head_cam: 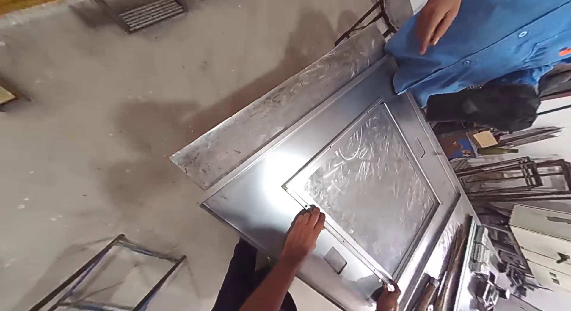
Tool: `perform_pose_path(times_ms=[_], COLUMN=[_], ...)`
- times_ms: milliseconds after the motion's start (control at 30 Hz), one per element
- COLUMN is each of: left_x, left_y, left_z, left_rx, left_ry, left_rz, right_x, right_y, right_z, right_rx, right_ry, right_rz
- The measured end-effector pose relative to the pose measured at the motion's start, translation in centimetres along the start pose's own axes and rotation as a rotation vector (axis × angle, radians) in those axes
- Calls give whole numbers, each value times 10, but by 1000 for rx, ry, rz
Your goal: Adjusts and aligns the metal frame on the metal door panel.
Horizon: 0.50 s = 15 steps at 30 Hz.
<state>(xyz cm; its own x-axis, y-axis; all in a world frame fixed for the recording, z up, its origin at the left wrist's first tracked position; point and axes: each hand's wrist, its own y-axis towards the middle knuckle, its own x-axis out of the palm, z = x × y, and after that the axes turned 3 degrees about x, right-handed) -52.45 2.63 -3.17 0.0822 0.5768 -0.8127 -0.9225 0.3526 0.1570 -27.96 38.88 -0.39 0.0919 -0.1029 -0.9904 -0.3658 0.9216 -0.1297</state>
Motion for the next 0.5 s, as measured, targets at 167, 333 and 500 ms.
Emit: perform_pose_path(times_ms=[167, 333, 500], left_x=[4, -4, 0], left_y=[-2, 3, 4], left_z=[0, 2, 2], left_rx=[4, -15, 4], left_ry=[27, -27, 23], left_rz=[20, -3, 5], right_x=[-3, -8, -9], right_y=[-3, -3, -1], right_z=[-3, -9, -4], right_rx=[19, 32, 60], right_ry=[-19, 21, 94], right_rz=[-21, -30, -59])
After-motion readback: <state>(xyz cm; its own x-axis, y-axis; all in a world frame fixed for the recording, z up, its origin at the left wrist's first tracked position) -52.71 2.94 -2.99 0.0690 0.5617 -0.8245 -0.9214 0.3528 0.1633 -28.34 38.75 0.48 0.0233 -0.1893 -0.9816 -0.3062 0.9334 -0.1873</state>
